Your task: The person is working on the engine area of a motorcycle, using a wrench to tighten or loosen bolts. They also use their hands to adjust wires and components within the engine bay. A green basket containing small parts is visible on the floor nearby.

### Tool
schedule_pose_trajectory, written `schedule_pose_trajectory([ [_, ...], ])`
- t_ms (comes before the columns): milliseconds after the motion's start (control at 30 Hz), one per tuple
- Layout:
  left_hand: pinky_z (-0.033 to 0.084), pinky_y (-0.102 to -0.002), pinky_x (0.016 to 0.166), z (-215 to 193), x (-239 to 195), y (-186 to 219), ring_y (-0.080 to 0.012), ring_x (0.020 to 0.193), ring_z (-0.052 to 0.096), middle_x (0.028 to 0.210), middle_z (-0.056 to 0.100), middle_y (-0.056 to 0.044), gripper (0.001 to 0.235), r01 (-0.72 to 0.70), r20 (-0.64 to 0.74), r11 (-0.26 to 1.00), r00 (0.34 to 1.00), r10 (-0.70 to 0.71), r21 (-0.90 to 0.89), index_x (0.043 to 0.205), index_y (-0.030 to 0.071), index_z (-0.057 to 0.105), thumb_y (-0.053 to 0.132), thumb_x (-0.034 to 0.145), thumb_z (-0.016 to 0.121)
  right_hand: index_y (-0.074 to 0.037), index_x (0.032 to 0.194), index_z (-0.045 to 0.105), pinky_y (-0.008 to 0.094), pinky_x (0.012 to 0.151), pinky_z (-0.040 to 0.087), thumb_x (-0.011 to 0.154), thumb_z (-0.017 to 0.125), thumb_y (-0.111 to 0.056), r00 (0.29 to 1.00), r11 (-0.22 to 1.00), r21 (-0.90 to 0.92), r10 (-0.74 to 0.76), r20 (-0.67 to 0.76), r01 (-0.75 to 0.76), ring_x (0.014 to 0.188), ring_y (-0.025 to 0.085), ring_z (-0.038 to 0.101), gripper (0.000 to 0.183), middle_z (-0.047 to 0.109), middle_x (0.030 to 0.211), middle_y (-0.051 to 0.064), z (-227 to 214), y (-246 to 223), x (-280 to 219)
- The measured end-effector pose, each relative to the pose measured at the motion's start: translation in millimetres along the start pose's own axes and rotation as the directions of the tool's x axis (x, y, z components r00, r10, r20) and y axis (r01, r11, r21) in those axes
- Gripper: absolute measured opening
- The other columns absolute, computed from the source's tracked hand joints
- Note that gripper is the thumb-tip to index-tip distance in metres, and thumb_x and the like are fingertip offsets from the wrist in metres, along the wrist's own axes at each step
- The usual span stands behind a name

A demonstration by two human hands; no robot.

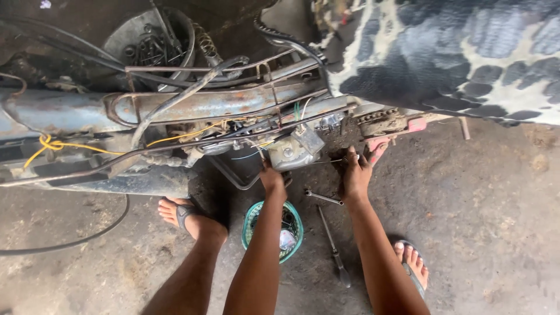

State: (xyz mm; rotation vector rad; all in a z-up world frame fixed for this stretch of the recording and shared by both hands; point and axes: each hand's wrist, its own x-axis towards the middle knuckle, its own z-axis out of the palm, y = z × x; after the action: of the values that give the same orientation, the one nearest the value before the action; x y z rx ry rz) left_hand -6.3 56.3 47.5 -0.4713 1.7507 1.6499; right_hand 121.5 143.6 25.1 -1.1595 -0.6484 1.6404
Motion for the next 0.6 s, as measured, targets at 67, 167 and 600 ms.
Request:
schedule_pose_trajectory([
  [67,0.049,-0.047,0.078,0,-1,-6,-0.0325,0.086,0.059,0.106,0.053,-0.021,0.059,0.021,0.02,0.998,1.0,-0.02,-0.061,0.123,0.0,0.04,0.048,0.091,0.027,0.005,0.096,0.055,0.05,0.073,0.05,0.087,0.06,-0.025,0.999,0.999,0.0,0.032,0.032,-0.032,0.077,0.033,0.062,0.032,0.056,0.083,0.021,2,-9,1],
  [167,0.044,-0.04,0.075,-5,-14,-18,-0.0232,0.078,0.054,0.092,0.052,-0.011,0.045,-0.104,-0.149,0.991,0.985,0.091,-0.083,0.107,0.003,0.049,0.042,0.092,0.031,0.006,0.101,0.053,0.052,0.072,0.05,0.086,0.059,-0.026,0.997,0.997,-0.042,0.062,0.04,-0.061,0.078,0.036,0.063,0.035,0.059,0.087,0.024,5,-13,3],
  [600,0.024,-0.014,0.034,122,-98,-6,-0.0062,0.042,0.037,0.059,0.046,0.0,0.033,0.131,0.396,0.954,0.918,-0.014,-0.271,0.079,0.01,0.047,0.03,0.095,0.026,0.003,0.11,0.055,0.044,0.082,0.044,0.086,0.052,-0.045,0.989,0.955,-0.275,0.075,-0.129,-0.108,0.092,0.028,0.057,0.054,0.06,0.091,0.023,-13,-31,-12],
])
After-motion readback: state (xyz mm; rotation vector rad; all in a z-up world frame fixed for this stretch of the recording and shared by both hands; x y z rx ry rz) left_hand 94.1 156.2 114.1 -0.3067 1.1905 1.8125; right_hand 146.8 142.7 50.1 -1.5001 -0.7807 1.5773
